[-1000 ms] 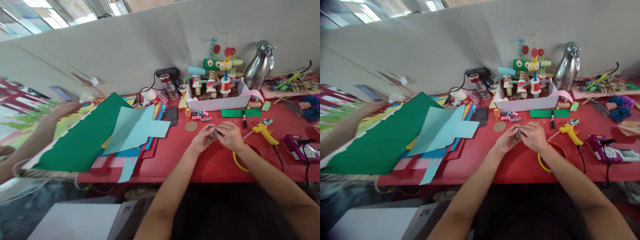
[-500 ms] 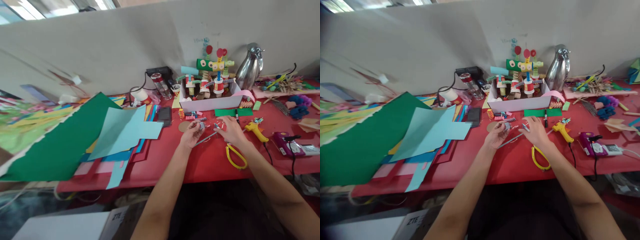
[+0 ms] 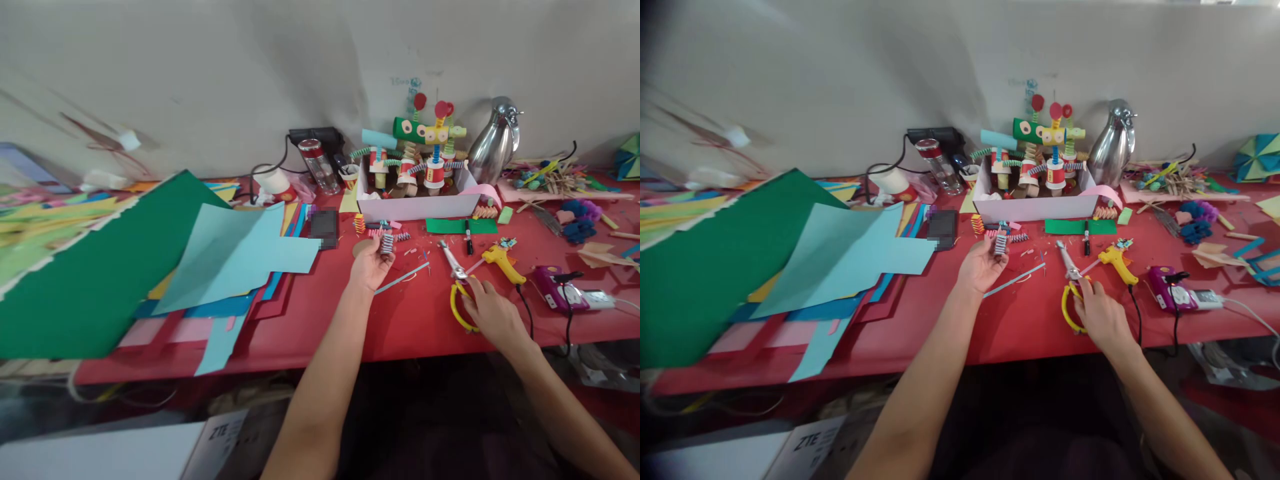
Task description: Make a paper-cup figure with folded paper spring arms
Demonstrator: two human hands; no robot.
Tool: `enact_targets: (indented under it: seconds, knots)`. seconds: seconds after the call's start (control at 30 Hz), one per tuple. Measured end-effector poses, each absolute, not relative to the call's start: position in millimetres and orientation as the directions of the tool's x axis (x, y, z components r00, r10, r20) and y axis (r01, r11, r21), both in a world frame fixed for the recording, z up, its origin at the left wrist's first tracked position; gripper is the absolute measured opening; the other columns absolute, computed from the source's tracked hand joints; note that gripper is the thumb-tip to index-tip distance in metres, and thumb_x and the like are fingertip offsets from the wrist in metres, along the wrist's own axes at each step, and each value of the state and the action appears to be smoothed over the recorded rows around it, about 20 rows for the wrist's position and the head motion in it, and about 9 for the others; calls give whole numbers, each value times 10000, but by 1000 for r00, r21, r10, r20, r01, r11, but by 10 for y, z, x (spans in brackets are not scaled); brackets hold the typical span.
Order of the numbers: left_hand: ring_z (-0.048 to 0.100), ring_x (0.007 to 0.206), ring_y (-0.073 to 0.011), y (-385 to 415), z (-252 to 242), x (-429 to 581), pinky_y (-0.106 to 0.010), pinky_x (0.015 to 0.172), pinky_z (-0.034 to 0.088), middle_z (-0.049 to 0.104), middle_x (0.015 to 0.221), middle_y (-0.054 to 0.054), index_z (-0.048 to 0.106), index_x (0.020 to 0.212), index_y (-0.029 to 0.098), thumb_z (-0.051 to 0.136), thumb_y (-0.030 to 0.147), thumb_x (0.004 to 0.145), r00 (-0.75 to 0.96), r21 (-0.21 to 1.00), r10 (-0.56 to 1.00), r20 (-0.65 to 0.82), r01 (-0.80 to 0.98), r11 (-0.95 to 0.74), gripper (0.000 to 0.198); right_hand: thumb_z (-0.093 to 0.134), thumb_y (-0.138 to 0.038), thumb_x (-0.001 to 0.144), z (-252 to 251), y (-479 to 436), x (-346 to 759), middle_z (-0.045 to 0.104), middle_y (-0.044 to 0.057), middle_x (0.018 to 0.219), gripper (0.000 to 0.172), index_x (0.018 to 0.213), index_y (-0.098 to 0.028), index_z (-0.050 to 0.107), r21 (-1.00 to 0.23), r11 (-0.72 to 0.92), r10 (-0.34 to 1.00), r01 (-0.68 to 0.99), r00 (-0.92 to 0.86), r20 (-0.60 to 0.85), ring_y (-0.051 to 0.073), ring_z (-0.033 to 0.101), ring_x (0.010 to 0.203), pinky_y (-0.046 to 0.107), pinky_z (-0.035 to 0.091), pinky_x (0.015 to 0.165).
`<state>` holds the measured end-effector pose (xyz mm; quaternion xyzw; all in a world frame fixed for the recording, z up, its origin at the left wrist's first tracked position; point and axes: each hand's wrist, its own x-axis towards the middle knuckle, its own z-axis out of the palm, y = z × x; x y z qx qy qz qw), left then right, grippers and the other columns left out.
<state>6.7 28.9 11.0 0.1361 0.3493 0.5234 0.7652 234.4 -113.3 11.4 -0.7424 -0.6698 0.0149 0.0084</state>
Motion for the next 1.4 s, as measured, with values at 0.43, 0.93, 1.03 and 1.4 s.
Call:
enact_targets:
  seconds: [0.43, 0.93, 1.03, 1.4]
  knots:
    - [579, 625, -78, 259, -34, 140, -166, 567, 445, 687, 787, -9, 719, 880, 156, 792, 79, 625, 250, 871, 952, -178, -409, 270, 276, 667, -150, 796, 324, -18, 1785, 717, 74, 1122, 397, 1180, -247, 647, -588, 431, 901, 685, -295, 318, 237, 680, 1003, 385, 562, 833]
    - [586, 573, -114, 319, -200, 133, -217, 603, 462, 654, 659, 22, 705, 778, 183, 727, -8, 585, 49, 995, 997, -59, -76, 63, 272, 648, -97, 748, -70, 284, 1798, 745, 23, 860, 180, 891, -196, 690, -861, 142, 990, 488, -79, 118, 160, 700, 776, 323, 560, 751]
    - [567, 540, -105, 334, -213, 132, -213, 594, 446, 649, 663, 25, 722, 816, 198, 728, -19, 593, -10, 999, 999, -47, 27, 47, 311, 648, -85, 738, -106, 320, 1760, 741, 25, 852, 178, 876, -191, 683, -869, 119, 993, 481, -37, 116, 165, 700, 783, 335, 561, 770]
    - [629, 669, -110, 400, -186, 169, -292, 770, 534, 675, 1039, -59, 655, 1107, 180, 636, -34, 711, -147, 942, 989, 22, 333, 29, 451, 597, -15, 737, -290, 397, 1649, 733, 55, 982, 358, 1042, -193, 652, -872, 115, 989, 477, 31, 147, 172, 708, 804, 346, 571, 798]
